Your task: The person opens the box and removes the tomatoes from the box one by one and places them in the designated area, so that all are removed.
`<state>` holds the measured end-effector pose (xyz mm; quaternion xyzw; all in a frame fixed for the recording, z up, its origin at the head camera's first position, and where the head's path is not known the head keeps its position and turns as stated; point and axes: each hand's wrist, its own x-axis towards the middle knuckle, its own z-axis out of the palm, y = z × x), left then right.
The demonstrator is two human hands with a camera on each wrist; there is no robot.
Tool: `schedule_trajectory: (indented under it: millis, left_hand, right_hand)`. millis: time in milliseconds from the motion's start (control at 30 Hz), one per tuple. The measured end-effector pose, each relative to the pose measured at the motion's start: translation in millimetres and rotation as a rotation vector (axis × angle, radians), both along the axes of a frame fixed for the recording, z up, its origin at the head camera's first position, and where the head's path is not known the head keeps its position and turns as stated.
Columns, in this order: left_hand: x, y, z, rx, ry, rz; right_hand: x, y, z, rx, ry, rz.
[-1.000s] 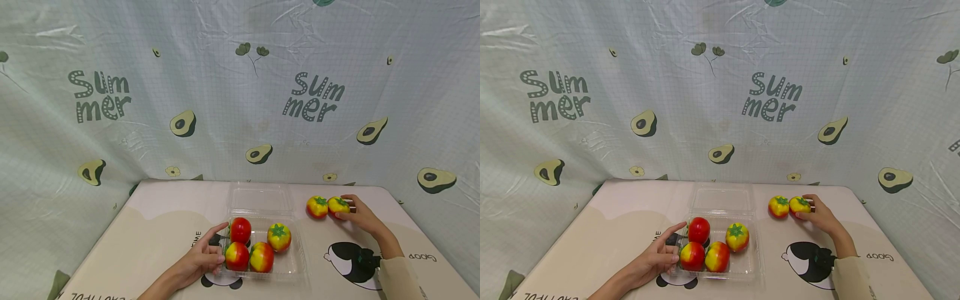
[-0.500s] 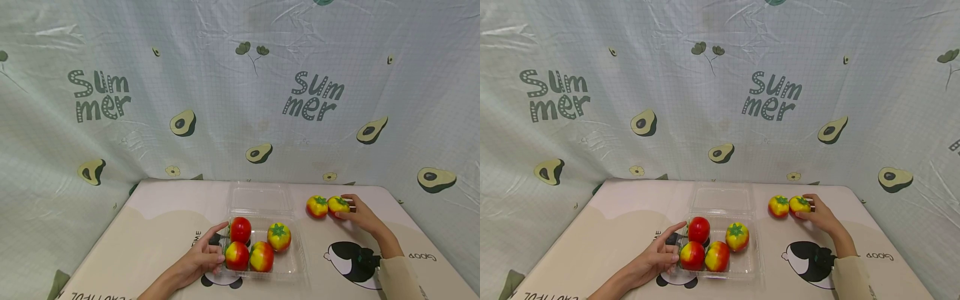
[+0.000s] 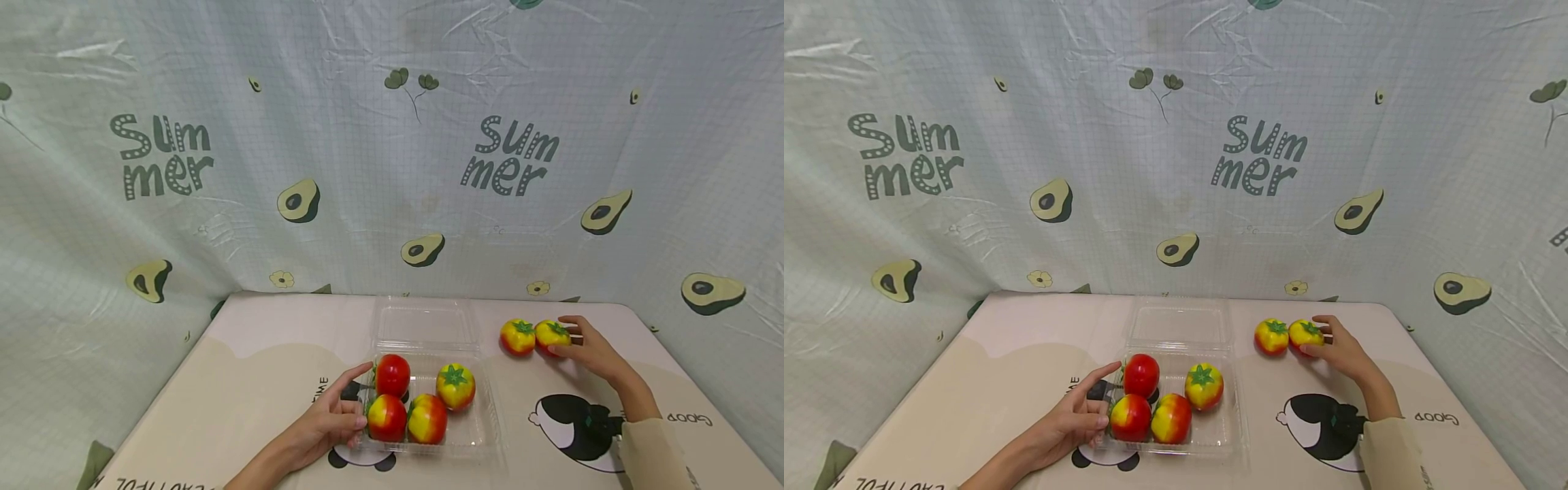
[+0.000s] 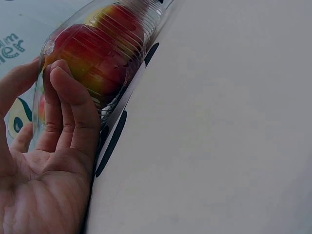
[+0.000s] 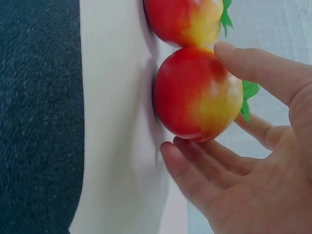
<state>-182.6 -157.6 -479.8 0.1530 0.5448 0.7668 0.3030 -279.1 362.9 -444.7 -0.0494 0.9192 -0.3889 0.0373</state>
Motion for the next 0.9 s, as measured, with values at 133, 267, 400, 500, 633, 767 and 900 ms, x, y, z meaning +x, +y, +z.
schedule_trajectory:
  millis: [133,267,400,500,633,767,900]
  left_hand:
    - [0.3,-0.8,0.1,0.0,-0.001,-0.003]
    - [0.4,-1.5,-0.1,-0.005,0.0,-0.003]
    - [0.3,-2.3,-0.7,-0.005,0.001,-0.006]
    - [0.3,-2.7,-0.9,-0.001,0.001,-0.008]
    - [0.6,-2.9,-1.4,0.001,0.006,-0.011]
    - [0.4,-2.7,-1.8,-0.004,0.009,-0.011]
    - [0.3,-2.8,-1.9,0.002,0.009,-0.011]
  right_hand:
    - [2.4,-0.9,3.3,-0.001,0.0,-0.008]
    - [4.6,-1.6,7.7,0.015,-0.002,-0.024]
    - [7.0,-2.0,11.7,0.048,0.007,-0.035]
    - [8.2,-3.1,15.9,0.078,0.018,-0.038]
    - [10.4,-5.9,23.1,0.111,0.041,-0.039]
    - [12.6,-9.4,30.8,0.131,0.071,-0.039]
    - [13.3,-14.2,38.5,0.126,0.092,-0.032]
